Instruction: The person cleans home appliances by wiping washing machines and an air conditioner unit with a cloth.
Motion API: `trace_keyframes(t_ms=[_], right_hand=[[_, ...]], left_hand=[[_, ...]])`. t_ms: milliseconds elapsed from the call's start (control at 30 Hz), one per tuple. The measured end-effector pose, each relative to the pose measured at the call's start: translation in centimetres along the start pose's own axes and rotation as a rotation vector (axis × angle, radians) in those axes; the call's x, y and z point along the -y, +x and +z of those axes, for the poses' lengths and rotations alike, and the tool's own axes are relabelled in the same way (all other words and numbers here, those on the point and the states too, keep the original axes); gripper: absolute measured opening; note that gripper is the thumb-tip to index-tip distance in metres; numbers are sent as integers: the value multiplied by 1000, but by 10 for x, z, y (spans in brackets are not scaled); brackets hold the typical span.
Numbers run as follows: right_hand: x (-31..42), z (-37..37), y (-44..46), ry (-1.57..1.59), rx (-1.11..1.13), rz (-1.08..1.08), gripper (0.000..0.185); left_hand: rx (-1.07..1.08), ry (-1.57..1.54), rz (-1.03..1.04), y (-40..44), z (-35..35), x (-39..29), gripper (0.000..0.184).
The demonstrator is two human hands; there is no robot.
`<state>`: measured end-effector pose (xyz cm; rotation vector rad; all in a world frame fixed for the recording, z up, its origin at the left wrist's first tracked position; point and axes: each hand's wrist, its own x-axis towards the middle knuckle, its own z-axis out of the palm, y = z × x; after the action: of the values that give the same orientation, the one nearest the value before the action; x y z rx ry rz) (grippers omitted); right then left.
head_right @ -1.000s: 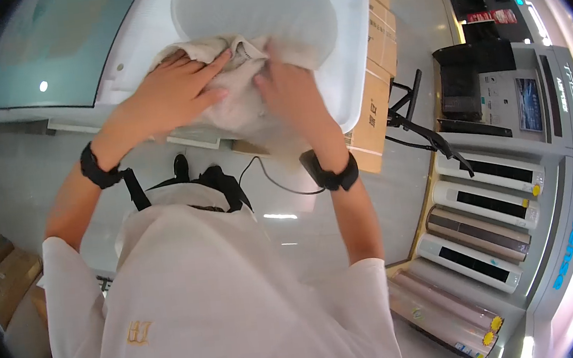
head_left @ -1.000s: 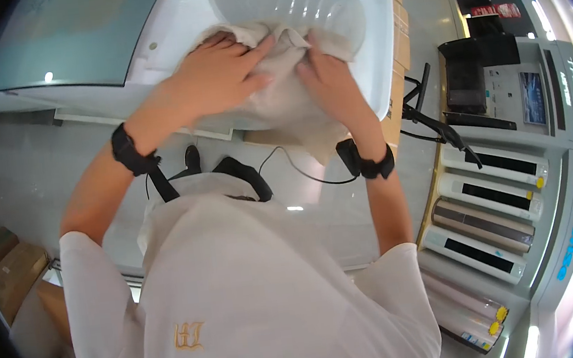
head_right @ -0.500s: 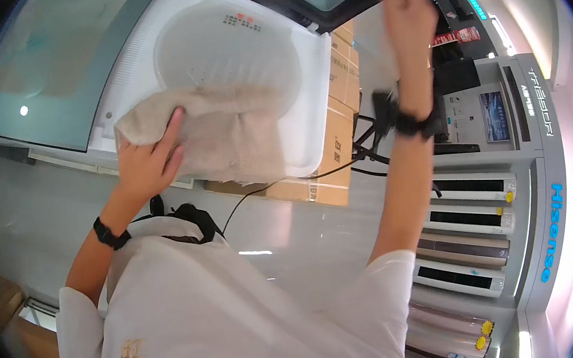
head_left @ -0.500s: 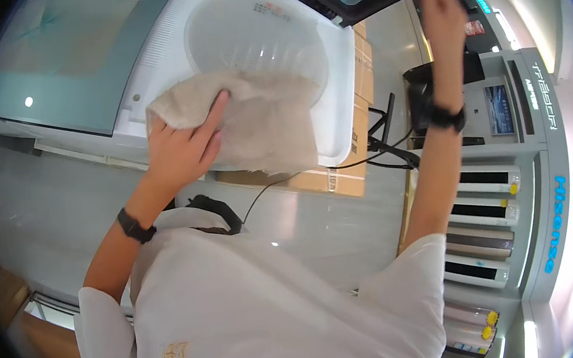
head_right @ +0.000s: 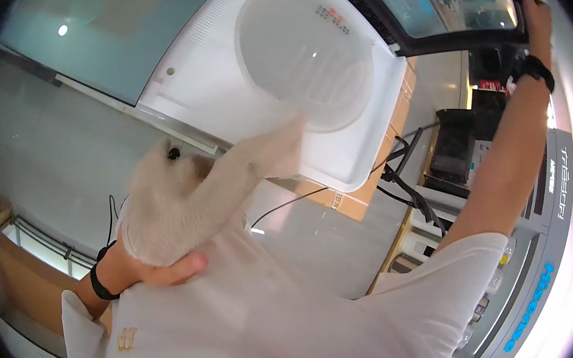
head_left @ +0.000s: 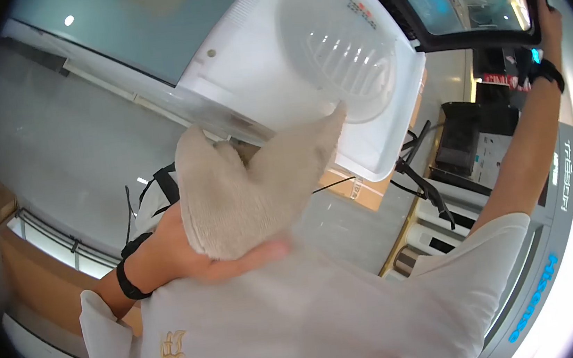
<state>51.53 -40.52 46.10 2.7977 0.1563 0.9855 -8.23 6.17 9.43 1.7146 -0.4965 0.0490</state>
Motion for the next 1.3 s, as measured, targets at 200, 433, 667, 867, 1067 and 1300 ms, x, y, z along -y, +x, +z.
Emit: trace_keyframes(t_ms=[200, 433, 667, 867, 1067, 1300], right_hand=[[-17, -15, 10, -352, -62, -344, 56], [81, -89, -118, 166, -45, -352, 48], [110, -113, -178, 149, 1, -128, 56], [83, -105, -159, 90, -95, -182, 53], [90, -123, -209, 137, -229, -298, 45], [133, -195, -324, 88, 225, -321, 43]], left_hand=[[-244, 204, 449, -17, 10, -9, 25], [-590, 348, 914, 35, 33, -30, 23], [-55, 67, 1096, 38, 29, -70, 14], [69, -108, 1136, 19, 45, -77, 5], [65, 62, 962, 9, 30, -71, 33], [-226, 53, 747, -10, 26, -73, 24]])
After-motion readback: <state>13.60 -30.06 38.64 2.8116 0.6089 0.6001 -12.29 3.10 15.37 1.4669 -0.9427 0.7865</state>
